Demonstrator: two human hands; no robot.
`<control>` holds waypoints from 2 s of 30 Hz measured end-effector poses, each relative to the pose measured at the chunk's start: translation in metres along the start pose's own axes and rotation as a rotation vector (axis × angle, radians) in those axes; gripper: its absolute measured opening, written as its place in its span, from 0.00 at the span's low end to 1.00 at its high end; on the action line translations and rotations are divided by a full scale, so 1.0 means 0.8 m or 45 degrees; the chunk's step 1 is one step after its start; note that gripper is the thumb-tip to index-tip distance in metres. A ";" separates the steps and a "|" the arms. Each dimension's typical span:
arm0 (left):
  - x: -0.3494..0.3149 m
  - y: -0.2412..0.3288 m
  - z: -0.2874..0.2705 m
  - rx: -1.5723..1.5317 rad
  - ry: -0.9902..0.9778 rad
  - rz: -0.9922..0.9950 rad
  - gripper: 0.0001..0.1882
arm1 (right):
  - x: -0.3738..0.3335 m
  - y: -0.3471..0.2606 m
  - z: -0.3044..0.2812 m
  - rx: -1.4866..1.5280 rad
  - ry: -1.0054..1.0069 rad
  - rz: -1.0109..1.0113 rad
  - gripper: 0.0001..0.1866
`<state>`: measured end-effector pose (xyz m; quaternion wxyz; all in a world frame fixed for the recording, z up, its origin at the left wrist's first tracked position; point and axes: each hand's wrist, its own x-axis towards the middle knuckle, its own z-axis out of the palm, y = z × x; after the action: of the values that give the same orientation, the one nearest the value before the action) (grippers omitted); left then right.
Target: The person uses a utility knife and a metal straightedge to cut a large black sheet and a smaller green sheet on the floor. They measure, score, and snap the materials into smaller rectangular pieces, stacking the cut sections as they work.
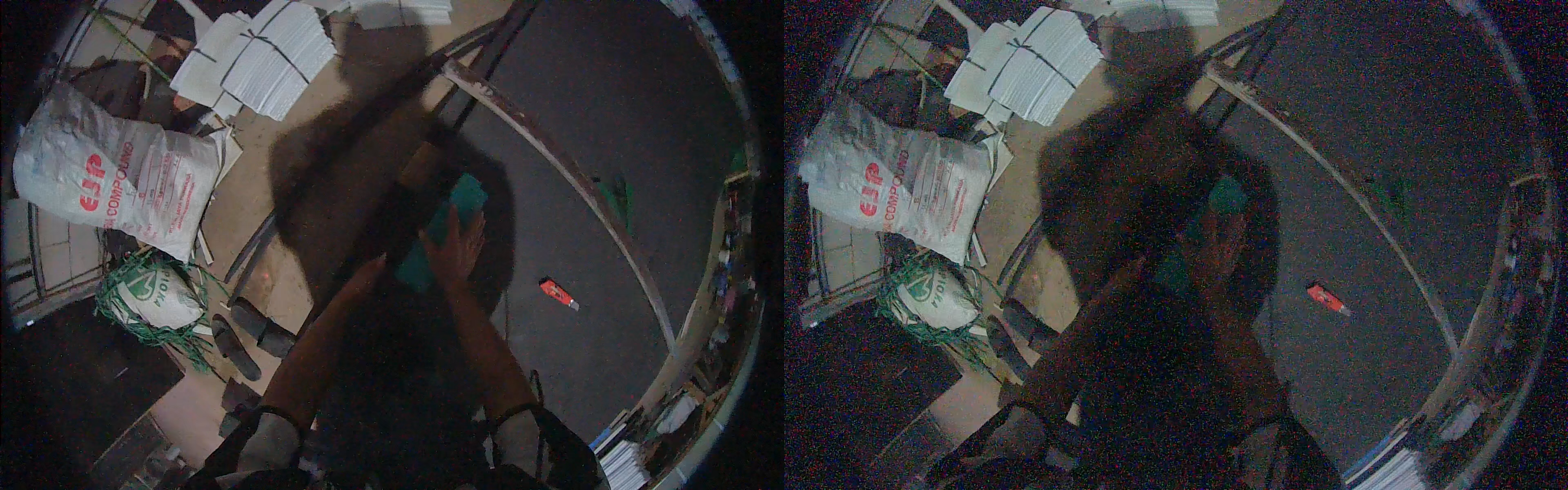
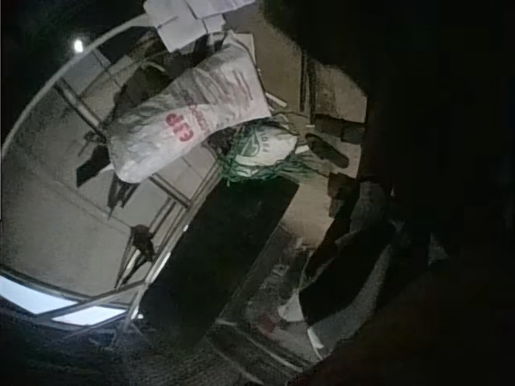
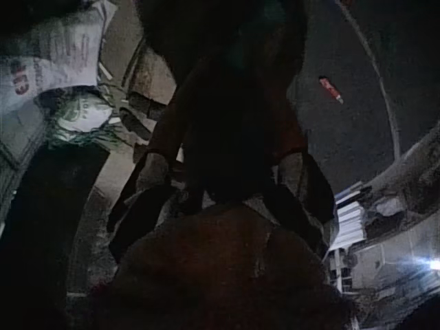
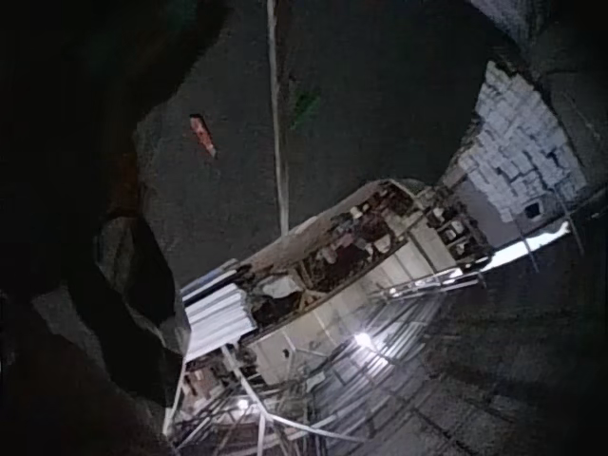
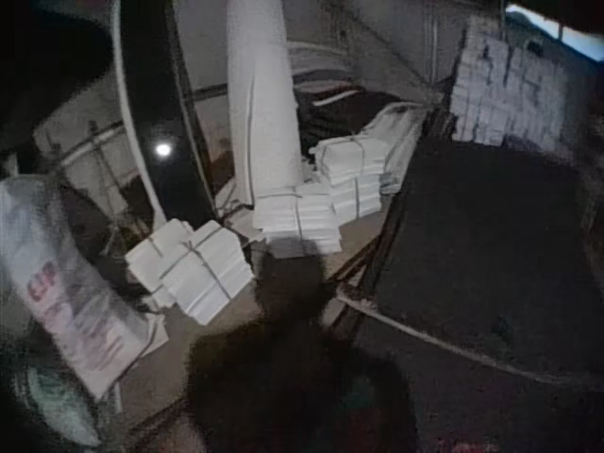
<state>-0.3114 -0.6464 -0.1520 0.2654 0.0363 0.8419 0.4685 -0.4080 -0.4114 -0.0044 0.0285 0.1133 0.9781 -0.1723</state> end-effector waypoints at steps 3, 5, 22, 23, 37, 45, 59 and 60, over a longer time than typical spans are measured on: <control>0.020 -0.028 0.011 0.000 -0.077 0.086 0.29 | 0.002 0.015 0.028 0.016 0.220 -0.050 0.49; 0.034 -0.056 0.017 0.002 -0.081 0.118 0.30 | 0.003 0.002 0.021 -0.009 0.187 -0.042 0.49; -0.017 0.125 -0.094 -1.181 -0.416 0.097 0.35 | -0.044 -0.002 0.010 0.340 0.245 -0.258 0.50; -0.015 0.121 -0.084 -0.635 -0.074 0.416 0.34 | -0.049 0.002 0.013 0.266 0.259 -0.353 0.50; -0.027 0.116 -0.086 -1.199 -0.402 -0.181 0.35 | -0.099 -0.002 0.005 0.194 -0.163 -0.557 0.64; -0.011 0.084 -0.070 -0.353 -0.138 0.388 0.38 | -0.109 0.008 0.022 0.040 -0.089 -0.667 0.65; 0.013 0.081 -0.048 -0.565 0.179 -0.093 0.45 | -0.125 -0.042 -0.007 0.058 -0.321 -0.311 0.62; 0.015 0.079 -0.044 -0.562 0.184 -0.081 0.45 | -0.124 -0.042 -0.007 0.056 -0.323 -0.291 0.61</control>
<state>-0.3503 -0.6348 -0.0912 0.2205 -0.0828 0.7366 0.6341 -0.3191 -0.4611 0.0213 0.1293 -0.0209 0.9692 -0.2088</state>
